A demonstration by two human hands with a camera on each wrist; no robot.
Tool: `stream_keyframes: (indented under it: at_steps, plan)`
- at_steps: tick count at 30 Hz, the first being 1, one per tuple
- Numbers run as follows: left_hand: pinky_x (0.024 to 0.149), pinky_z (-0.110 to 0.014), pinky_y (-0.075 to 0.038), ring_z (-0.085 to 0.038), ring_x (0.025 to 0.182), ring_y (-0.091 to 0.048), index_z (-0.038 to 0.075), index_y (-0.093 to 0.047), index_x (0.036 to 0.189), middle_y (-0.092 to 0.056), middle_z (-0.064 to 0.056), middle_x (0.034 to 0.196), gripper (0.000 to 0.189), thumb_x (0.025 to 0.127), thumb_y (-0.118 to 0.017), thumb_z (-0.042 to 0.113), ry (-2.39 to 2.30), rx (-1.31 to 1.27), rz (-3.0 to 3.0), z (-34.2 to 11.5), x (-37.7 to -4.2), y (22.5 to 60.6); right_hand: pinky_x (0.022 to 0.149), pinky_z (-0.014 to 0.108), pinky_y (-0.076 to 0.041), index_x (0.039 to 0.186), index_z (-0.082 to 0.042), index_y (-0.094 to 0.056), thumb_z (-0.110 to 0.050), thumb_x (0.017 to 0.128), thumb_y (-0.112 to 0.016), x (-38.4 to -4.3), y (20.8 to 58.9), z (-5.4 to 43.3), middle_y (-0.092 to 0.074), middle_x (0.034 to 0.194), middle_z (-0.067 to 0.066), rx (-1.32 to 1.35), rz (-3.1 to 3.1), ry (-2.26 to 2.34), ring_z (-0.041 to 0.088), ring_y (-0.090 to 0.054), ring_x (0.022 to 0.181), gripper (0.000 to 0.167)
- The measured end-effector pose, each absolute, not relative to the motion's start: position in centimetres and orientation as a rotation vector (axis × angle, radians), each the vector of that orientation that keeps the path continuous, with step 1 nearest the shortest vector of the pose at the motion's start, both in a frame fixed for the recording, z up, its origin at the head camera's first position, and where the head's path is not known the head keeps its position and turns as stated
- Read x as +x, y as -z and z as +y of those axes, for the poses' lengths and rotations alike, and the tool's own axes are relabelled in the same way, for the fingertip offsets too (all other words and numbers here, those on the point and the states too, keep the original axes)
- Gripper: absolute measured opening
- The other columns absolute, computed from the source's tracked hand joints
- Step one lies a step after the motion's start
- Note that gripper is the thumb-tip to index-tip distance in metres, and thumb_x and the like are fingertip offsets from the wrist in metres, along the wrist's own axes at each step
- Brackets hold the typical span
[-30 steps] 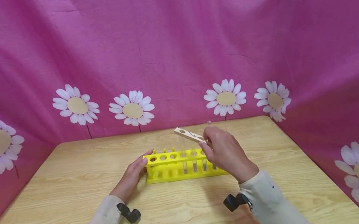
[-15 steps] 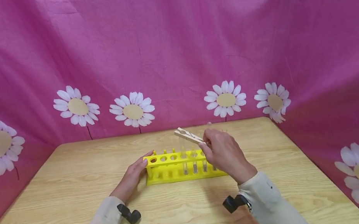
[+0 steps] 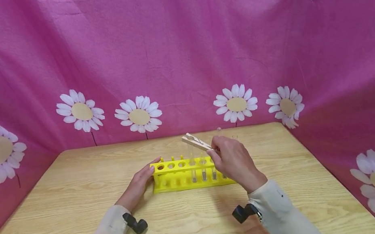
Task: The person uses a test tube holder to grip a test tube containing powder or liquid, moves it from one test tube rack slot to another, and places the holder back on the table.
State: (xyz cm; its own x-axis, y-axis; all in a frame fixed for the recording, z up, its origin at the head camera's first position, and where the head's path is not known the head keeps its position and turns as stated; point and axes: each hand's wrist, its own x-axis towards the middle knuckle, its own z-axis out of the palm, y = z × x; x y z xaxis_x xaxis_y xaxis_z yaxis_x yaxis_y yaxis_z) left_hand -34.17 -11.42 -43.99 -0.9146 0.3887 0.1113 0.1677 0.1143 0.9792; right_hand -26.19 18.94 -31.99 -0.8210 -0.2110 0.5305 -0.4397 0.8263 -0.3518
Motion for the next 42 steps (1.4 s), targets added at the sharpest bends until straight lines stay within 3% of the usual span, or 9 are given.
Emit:
stream_keyframes:
  at_steps: [10, 21, 34, 42]
  plan:
    - [0.118, -0.045, -0.015, -0.016, 0.143, -0.024, 0.028, -0.039, 0.149, -0.035, 0.01, 0.152, 0.059, 0.097, -0.044, 0.056, -1.891, 0.562, 2.221, -11.3, -33.8, 44.0, 0.057, 0.029, -0.042, 0.086, -0.01, -0.059, -0.017, 0.089, -0.07, -26.2, 32.4, 18.8, -0.053, 0.072, 0.0, 0.464, -2.578, -0.653, 0.017, -0.047, 0.063, 0.013]
    - [0.117, -0.041, -0.017, -0.013, 0.141, -0.028, 0.027, -0.04, 0.148, -0.037, 0.011, 0.15, 0.056, 0.099, -0.042, 0.053, -1.929, 0.664, 2.248, -10.6, -36.0, 40.8, 0.056, 0.031, -0.042, 0.089, -0.008, -0.059, -0.02, 0.091, -0.068, -27.7, 29.8, 19.2, -0.055, 0.074, 0.004, 0.437, -2.615, -0.582, 0.02, -0.048, 0.064, 0.015]
    - [0.118, -0.041, -0.014, -0.012, 0.143, -0.022, 0.029, -0.038, 0.149, -0.034, 0.011, 0.152, 0.055, 0.099, -0.041, 0.053, -1.897, 0.6, 2.224, -11.5, -34.5, 43.0, 0.054, 0.029, -0.042, 0.089, -0.009, -0.06, -0.018, 0.089, -0.07, -27.0, 32.0, 18.4, -0.054, 0.072, 0.002, 0.435, -2.713, -0.61, 0.018, -0.048, 0.063, 0.014]
    - [0.118, -0.039, -0.015, -0.012, 0.143, -0.022, 0.025, -0.035, 0.151, -0.032, 0.009, 0.154, 0.054, 0.102, -0.04, 0.047, -1.905, 0.581, 2.175, -11.5, -34.0, 43.4, 0.055, 0.028, -0.043, 0.089, -0.01, -0.06, -0.018, 0.089, -0.07, -26.9, 32.7, 18.3, -0.054, 0.073, 0.001, 0.422, -2.801, -0.648, 0.018, -0.049, 0.064, 0.013]
